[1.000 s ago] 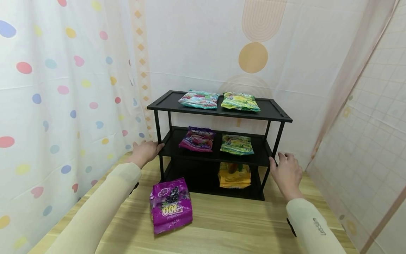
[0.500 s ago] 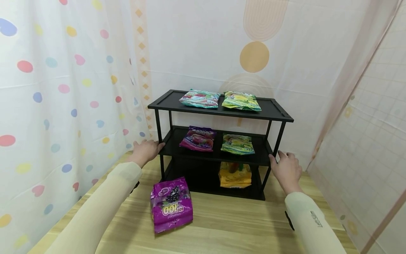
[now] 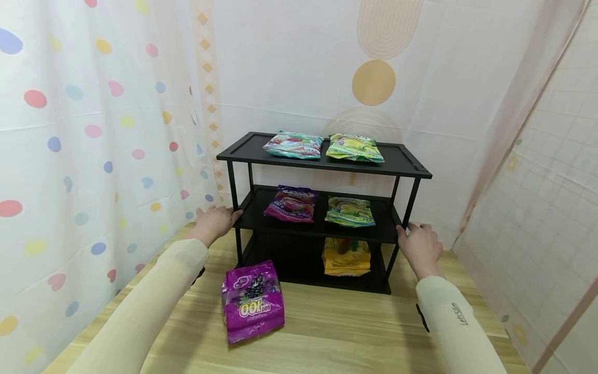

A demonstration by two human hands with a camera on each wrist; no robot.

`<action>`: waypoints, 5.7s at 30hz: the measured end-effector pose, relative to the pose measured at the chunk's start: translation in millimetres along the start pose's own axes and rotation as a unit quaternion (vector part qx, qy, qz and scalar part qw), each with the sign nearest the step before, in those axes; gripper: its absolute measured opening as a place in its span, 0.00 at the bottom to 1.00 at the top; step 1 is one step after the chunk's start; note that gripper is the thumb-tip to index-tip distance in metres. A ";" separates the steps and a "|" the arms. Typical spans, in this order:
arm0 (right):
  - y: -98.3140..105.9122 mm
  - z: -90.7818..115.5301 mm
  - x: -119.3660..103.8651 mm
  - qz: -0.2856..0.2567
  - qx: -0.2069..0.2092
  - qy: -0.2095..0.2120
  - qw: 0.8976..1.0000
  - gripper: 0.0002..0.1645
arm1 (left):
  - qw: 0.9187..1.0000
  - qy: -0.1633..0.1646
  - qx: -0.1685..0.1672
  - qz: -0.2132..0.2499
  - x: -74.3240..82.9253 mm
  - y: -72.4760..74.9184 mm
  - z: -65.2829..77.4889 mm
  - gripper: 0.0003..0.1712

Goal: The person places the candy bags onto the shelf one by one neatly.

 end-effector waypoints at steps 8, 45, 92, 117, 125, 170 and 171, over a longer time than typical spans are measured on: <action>0.8 -0.2 -2.2 0.002 0.003 0.008 1.000 0.36 | 1.000 -0.001 0.000 0.001 1.3 -0.4 -0.5 0.32; -6.7 0.1 2.4 -0.063 -0.063 -0.012 0.996 0.39 | 0.999 0.005 -0.011 0.053 -5.9 -9.0 -3.0 0.35; -10.1 -3.8 3.4 -0.076 -0.039 -0.006 0.996 0.35 | 0.989 -0.030 -0.112 0.087 -58.7 -53.2 27.6 0.41; -9.6 -1.5 1.2 -0.079 -0.045 -0.015 0.996 0.36 | 0.983 -0.047 -0.164 0.071 -8.1 -77.2 35.0 0.38; -8.3 -1.9 1.6 -0.078 -0.040 -0.009 0.996 0.35 | 0.980 -0.089 -0.166 0.068 13.7 -73.7 35.7 0.36; -9.4 0.6 -0.3 -0.086 -0.038 -0.012 0.995 0.35 | 0.962 -0.180 -0.202 -0.032 92.0 -80.4 45.8 0.23; -9.4 0.6 -0.2 -0.086 -0.039 -0.013 0.995 0.35 | 0.963 -0.178 -0.200 -0.036 91.1 -80.4 45.3 0.23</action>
Point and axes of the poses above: each hand's wrist, its own z-axis away from the middle knuckle, its own y-axis out of the back of the hand, x = y × z, the point moved 5 cm from there along -z, towards the middle knuckle, and after that the axes turned 4 degrees about -x, right-handed, at the moved point
